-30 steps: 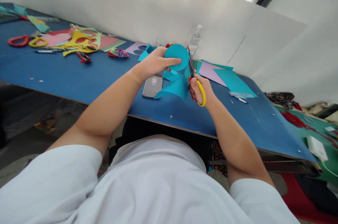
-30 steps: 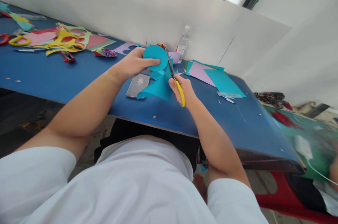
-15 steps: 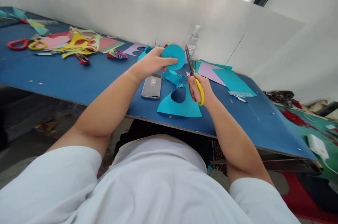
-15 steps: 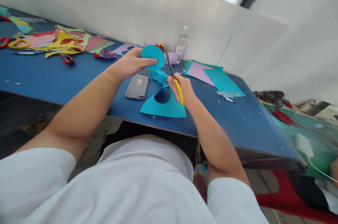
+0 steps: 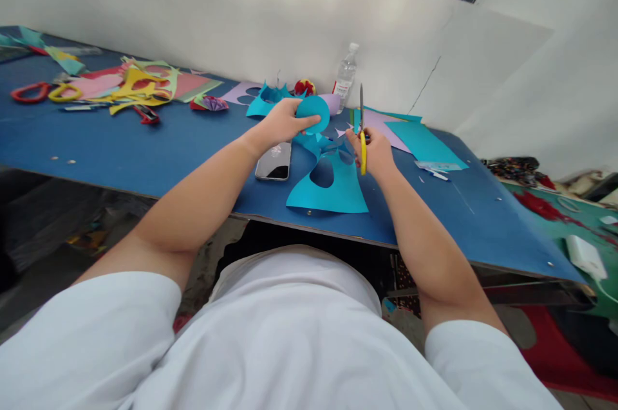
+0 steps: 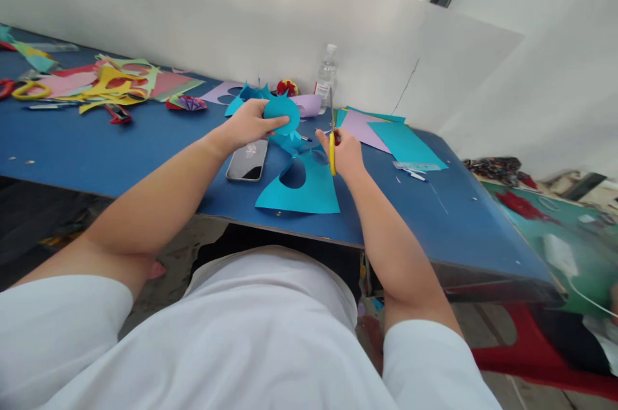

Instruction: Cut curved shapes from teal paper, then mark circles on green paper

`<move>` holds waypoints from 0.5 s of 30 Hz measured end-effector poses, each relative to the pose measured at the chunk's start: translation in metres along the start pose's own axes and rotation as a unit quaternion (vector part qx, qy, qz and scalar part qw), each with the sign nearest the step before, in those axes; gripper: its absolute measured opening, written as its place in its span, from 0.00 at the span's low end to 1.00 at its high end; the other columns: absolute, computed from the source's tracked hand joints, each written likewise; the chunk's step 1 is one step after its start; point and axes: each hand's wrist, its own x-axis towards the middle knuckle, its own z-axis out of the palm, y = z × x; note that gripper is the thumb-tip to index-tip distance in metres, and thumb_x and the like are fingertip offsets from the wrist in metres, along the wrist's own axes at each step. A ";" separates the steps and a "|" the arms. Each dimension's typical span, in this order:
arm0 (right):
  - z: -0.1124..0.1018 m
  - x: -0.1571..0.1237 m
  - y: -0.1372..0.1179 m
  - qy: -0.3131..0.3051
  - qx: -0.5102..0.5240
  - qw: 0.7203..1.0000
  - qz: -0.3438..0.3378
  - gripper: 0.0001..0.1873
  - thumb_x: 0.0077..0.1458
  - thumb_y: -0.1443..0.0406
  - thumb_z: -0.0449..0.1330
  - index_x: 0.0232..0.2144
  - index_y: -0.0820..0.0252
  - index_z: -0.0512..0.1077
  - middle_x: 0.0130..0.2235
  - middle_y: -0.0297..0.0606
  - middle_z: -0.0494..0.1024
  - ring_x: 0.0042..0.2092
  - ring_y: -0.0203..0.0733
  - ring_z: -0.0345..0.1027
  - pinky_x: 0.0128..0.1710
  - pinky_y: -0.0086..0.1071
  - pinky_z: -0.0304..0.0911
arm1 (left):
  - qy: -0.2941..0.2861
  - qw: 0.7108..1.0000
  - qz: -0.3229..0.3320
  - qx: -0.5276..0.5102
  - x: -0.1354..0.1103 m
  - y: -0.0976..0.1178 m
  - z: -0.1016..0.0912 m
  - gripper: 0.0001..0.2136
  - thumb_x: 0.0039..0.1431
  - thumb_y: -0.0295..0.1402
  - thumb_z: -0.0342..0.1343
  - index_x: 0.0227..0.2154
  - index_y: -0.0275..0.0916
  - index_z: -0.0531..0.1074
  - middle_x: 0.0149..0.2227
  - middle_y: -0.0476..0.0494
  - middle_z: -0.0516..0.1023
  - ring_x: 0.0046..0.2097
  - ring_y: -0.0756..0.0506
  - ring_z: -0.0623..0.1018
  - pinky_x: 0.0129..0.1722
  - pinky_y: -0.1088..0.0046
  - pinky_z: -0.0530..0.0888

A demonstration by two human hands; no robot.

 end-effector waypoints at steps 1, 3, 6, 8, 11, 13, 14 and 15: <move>0.001 0.000 0.001 -0.002 0.023 1.000 0.013 0.41 0.49 0.25 0.74 0.34 0.50 0.67 0.28 0.32 0.73 0.26 0.42 0.69 0.27 0.38 0.67 | 0.012 1.000 -0.003 0.004 0.002 -0.002 -0.001 0.12 0.67 0.34 0.70 0.31 0.41 0.73 0.30 0.48 0.74 0.34 0.46 0.76 0.40 0.64 0.77; 0.005 0.000 0.001 -0.007 0.060 0.998 0.026 0.42 0.45 0.28 0.78 0.36 0.49 0.67 0.28 0.31 0.75 0.25 0.41 0.69 0.26 0.38 0.68 | 0.043 0.999 -0.011 0.021 0.007 -0.006 -0.004 0.08 0.65 0.34 0.72 0.40 0.40 0.79 0.33 0.45 0.79 0.38 0.42 0.82 0.45 0.60 0.82; 0.013 -0.003 0.000 -0.014 0.062 0.998 0.005 0.43 0.40 0.33 0.83 0.39 0.49 0.67 0.30 0.32 0.78 0.30 0.44 0.74 0.31 0.38 0.72 | 0.085 0.995 -0.038 0.042 0.016 -0.014 -0.007 0.21 0.63 0.32 0.75 0.57 0.39 0.81 0.39 0.41 0.83 0.41 0.40 0.86 0.47 0.59 0.85; 0.019 -0.005 -0.002 -0.022 0.034 0.999 -0.018 0.42 0.38 0.38 0.86 0.39 0.49 0.67 0.33 0.33 0.80 0.37 0.48 0.78 0.38 0.41 0.74 | 0.101 0.992 -0.055 0.051 0.022 -0.021 -0.008 0.28 0.64 0.30 0.75 0.66 0.39 0.78 0.43 0.38 0.85 0.41 0.40 0.87 0.48 0.59 0.86; 0.027 -0.009 -0.005 -0.042 -0.014 0.999 -0.022 0.39 0.37 0.46 0.87 0.38 0.49 0.66 0.35 0.33 0.80 0.42 0.51 0.80 0.47 0.45 0.75 | 0.100 0.990 -0.075 0.070 0.032 -0.032 -0.011 0.30 0.68 0.29 0.71 0.71 0.37 0.76 0.52 0.32 0.87 0.45 0.39 0.89 0.50 0.61 0.86; 0.029 -0.010 -0.007 -0.052 -0.027 0.998 -0.014 0.37 0.39 0.50 0.86 0.37 0.50 0.66 0.36 0.32 0.80 0.43 0.50 0.79 0.49 0.45 0.74 | 0.092 0.988 -0.091 0.087 0.037 -0.040 -0.011 0.31 0.70 0.27 0.68 0.74 0.35 0.74 0.56 0.30 0.87 0.48 0.39 0.90 0.53 0.63 0.86; 0.029 -0.010 -0.007 -0.054 -0.027 0.998 -0.011 0.36 0.41 0.51 0.86 0.37 0.50 0.65 0.36 0.31 0.80 0.42 0.48 0.78 0.49 0.45 0.73 | 0.085 0.986 -0.100 0.099 0.039 -0.044 -0.011 0.33 0.70 0.25 0.66 0.76 0.33 0.73 0.57 0.30 0.87 0.49 0.39 0.90 0.54 0.64 0.86; 0.028 -0.008 -0.006 -0.050 -0.023 0.998 -0.011 0.35 0.42 0.51 0.85 0.37 0.50 0.65 0.35 0.30 0.79 0.41 0.46 0.77 0.49 0.44 0.73 | 0.077 0.985 -0.107 0.113 0.040 -0.048 -0.011 0.34 0.70 0.23 0.65 0.78 0.31 0.71 0.58 0.30 0.88 0.50 0.39 0.90 0.56 0.64 0.85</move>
